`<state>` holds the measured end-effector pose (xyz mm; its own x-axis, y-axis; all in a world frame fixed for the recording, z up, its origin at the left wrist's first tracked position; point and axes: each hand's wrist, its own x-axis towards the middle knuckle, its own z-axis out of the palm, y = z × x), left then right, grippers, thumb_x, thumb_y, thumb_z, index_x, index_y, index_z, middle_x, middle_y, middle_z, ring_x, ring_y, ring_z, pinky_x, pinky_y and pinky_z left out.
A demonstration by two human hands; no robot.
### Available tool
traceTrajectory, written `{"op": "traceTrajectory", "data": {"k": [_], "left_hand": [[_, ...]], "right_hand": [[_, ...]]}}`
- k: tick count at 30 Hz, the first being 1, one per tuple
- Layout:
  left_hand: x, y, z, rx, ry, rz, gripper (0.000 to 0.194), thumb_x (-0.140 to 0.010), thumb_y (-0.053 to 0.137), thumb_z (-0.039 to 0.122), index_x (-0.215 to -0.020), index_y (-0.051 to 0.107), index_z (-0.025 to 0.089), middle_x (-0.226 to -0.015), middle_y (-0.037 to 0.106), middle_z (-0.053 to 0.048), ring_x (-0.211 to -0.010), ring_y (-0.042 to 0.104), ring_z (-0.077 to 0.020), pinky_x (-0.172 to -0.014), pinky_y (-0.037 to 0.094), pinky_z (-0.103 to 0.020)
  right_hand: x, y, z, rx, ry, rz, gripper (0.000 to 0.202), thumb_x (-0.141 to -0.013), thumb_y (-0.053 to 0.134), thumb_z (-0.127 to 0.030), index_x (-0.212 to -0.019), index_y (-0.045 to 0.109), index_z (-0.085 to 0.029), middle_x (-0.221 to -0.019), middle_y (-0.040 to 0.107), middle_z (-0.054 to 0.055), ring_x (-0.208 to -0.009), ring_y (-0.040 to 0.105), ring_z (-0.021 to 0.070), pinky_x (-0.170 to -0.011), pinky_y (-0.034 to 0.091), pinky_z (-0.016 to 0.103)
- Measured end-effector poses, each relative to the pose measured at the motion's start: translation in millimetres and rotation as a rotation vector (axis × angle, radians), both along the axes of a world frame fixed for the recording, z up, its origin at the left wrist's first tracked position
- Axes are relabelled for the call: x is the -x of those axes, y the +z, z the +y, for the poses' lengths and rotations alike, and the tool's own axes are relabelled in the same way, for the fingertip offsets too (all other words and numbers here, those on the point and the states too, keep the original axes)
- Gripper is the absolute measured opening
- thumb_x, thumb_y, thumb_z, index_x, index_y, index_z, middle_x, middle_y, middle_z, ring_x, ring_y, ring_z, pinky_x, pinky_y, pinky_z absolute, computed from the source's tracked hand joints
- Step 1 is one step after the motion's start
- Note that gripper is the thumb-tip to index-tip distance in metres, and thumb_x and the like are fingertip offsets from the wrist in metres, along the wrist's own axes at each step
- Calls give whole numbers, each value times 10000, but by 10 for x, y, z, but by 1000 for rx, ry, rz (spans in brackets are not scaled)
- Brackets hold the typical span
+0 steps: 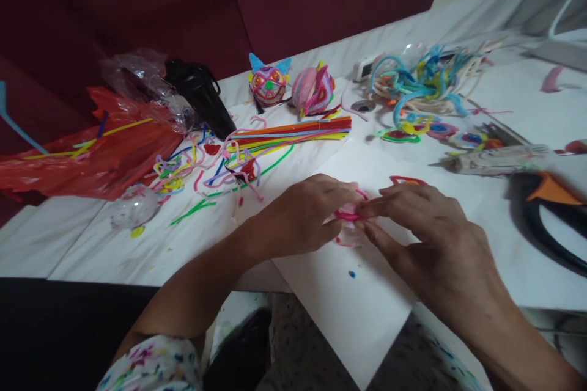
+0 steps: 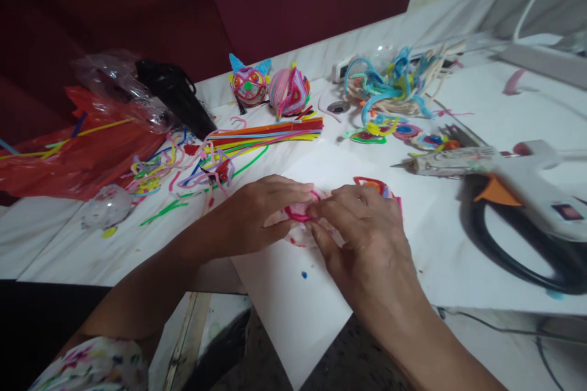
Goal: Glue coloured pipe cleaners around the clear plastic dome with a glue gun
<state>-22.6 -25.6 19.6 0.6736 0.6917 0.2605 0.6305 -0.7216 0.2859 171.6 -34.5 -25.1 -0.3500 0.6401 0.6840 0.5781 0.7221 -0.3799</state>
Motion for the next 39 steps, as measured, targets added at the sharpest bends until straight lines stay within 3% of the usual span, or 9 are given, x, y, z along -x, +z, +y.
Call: {"op": "traceTrajectory", "data": {"k": [14,19,28,39], "left_hand": [[-2,4,-7,-28,-7,-9,242,-824,534,95,-1049,616,131,-1221,661,-109,-1138,605,-207,-1005,479,-369],[5,-6,0,15,11,-15,301,-827,528,112,-1118,600,141,-1243,651,-102,-1146,601,-207,-1012,469,-378],[56,14,30,87,-51,-13,461,-766,624,126,-1221,552,154,-1310,607,-113,-1207,562,-224,-1044,427,-413],[78,-14,40,70,-61,-7,425,-783,627,119,-1202,564,145,-1299,613,-115,-1197,567,-214,-1044,422,-383]], "right_hand": [[-4,-10,1,36,2,30,58,-867,599,-244,-919,611,-267,-890,650,28,-919,595,268,-813,457,469],[13,-20,-25,59,-48,-2,71,-866,596,-259,-935,607,-275,-906,649,31,-940,588,282,-817,452,487],[8,-34,-21,-41,-30,-2,116,-862,617,-245,-975,620,-216,-946,654,70,-967,591,279,-742,445,404],[15,-62,-67,-28,-14,24,129,-888,595,-241,-1016,601,-235,-950,662,35,-931,594,240,-791,428,402]]}}
